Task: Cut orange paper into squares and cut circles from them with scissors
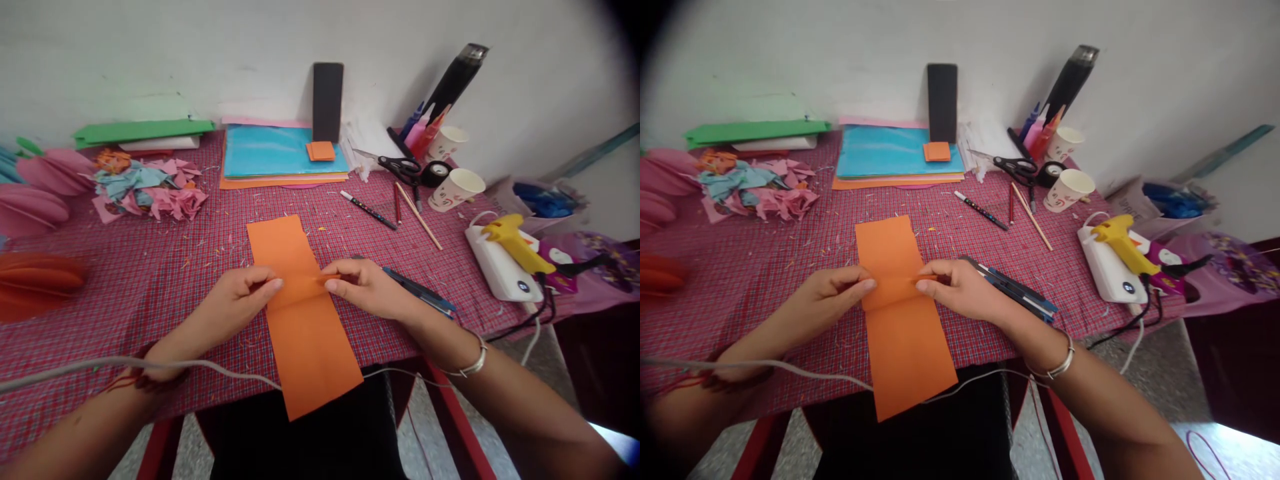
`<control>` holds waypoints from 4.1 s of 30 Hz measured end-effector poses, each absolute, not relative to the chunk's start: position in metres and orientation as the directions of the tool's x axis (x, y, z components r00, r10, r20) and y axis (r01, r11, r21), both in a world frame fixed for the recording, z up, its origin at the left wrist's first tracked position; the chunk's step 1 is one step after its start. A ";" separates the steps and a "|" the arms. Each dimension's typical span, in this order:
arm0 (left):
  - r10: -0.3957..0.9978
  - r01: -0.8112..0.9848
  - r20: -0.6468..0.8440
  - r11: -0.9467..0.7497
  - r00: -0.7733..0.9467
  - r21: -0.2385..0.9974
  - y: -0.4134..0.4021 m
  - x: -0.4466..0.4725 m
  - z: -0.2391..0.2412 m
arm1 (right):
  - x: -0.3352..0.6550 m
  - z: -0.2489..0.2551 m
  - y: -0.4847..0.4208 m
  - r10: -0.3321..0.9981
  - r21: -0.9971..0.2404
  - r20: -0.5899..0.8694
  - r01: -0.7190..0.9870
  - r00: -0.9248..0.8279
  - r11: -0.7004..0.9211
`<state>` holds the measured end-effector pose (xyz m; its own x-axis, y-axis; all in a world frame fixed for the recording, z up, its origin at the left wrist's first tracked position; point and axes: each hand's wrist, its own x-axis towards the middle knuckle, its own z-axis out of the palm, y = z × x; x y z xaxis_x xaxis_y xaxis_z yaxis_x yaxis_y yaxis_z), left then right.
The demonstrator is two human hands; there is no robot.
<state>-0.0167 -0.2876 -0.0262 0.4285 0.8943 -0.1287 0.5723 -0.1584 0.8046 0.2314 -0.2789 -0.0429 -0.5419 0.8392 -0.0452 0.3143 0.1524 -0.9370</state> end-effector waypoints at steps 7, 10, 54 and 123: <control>0.861 0.598 -0.147 -0.206 0.487 0.775 -0.302 -0.014 -0.033 | 0.223 -0.036 -0.281 0.808 -0.911 -0.136 0.394 -0.573 0.125; 0.862 0.609 -0.130 -0.231 0.490 0.759 -0.304 -0.013 -0.032 | 0.220 -0.036 -0.281 0.778 -0.899 -0.146 0.410 -0.611 0.153; 0.895 0.632 -0.148 -0.172 0.421 0.756 -0.337 -0.021 -0.037 | 0.232 -0.042 -0.353 0.845 -0.827 0.220 0.366 -0.487 0.426; 0.737 0.741 0.421 -0.642 0.528 0.196 -0.374 -0.024 -0.111 | 0.201 -0.035 -0.293 0.790 -0.753 -0.376 0.656 -0.485 0.045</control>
